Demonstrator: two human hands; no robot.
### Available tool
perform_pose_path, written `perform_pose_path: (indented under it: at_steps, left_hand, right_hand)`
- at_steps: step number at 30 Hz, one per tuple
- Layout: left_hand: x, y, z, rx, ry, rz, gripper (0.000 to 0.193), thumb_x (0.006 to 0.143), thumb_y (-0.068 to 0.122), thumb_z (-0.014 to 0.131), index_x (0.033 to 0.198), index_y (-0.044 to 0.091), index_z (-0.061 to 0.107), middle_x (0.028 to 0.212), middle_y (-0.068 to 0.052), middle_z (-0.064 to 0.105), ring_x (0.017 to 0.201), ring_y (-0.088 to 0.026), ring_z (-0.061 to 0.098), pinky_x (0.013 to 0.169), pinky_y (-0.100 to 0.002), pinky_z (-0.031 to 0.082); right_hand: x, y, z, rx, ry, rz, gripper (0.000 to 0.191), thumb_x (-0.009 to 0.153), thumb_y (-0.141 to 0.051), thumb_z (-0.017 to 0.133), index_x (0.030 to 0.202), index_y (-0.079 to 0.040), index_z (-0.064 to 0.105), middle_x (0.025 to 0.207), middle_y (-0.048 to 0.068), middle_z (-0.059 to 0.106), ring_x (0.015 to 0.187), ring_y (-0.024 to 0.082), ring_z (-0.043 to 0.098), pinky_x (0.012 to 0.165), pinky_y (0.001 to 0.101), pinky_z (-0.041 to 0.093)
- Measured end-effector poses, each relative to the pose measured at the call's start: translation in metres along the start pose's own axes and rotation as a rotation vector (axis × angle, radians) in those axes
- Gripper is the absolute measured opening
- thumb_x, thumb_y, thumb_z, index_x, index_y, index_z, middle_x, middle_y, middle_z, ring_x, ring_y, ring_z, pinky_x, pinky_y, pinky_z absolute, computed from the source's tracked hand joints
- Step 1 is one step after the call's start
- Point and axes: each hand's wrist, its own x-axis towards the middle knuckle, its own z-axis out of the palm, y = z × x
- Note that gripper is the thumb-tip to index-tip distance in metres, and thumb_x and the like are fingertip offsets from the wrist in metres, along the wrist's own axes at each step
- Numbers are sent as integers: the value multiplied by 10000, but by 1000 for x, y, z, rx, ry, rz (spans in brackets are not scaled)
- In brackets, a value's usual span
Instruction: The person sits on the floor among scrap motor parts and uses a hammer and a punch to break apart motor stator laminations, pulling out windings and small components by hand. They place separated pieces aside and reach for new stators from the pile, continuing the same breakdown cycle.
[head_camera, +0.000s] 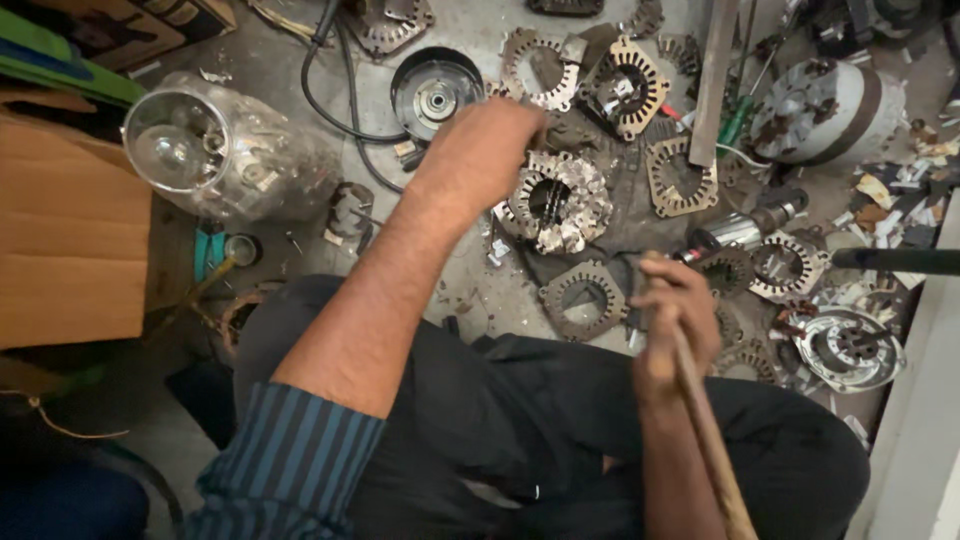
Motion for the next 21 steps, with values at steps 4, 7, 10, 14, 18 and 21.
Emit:
perform_pose_path:
  at_steps: [4, 7, 10, 14, 18, 21]
  left_hand:
    - [-3, 0, 2, -5, -52, -72, 317, 800, -37, 629, 1053, 118, 742, 1049, -177, 726, 1018, -385, 686, 875, -487, 535]
    - [-4, -2, 3, -6, -70, -126, 293, 834, -9, 650, 1064, 137, 757, 1047, -176, 726, 1021, -373, 692, 887, -481, 537]
    - [-8, -5, 2, 24, -50, -104, 271, 812, 13, 696, 1053, 122, 761, 1031, -177, 729, 1013, -382, 683, 875, -487, 536]
    - [-11, -7, 0, 66, -43, -96, 288, 777, 16, 716, 1037, 130, 770, 1018, -167, 735, 1007, -370, 688, 878, -476, 538]
    - [-14, -10, 0, 68, -50, -134, 308, 797, 10, 712, 1070, 143, 764, 1012, -168, 735, 1011, -373, 681, 867, -481, 534]
    - [-15, -12, -1, 97, -31, -101, 325, 754, -16, 716, 1040, 130, 766, 1012, -169, 733, 1011, -371, 680, 867, -476, 535]
  right_hand:
    - [-8, 23, -12, -341, -316, 420, 475, 1014, -423, 569, 854, -4, 725, 979, 205, 764, 943, 295, 732, 861, 410, 553]
    - [-14, 46, -13, -709, -457, 745, 553, 938, -549, 608, 878, -26, 778, 836, 216, 773, 844, 361, 753, 793, 432, 557]
    - [-15, 65, -13, -931, -403, 666, 617, 922, -603, 666, 928, 9, 743, 855, 281, 710, 867, 477, 683, 759, 517, 523]
    - [-16, 63, -20, -801, -289, 583, 574, 948, -580, 639, 938, -18, 753, 784, 245, 696, 777, 426, 678, 705, 488, 519]
    - [-21, 40, -17, -503, 6, 479, 451, 1051, -440, 588, 995, -7, 702, 700, 160, 631, 636, 251, 587, 604, 399, 462]
    - [-25, 28, -15, -186, -7, 73, 352, 1160, -377, 506, 1095, -35, 553, 836, 82, 659, 745, 93, 621, 677, 303, 508]
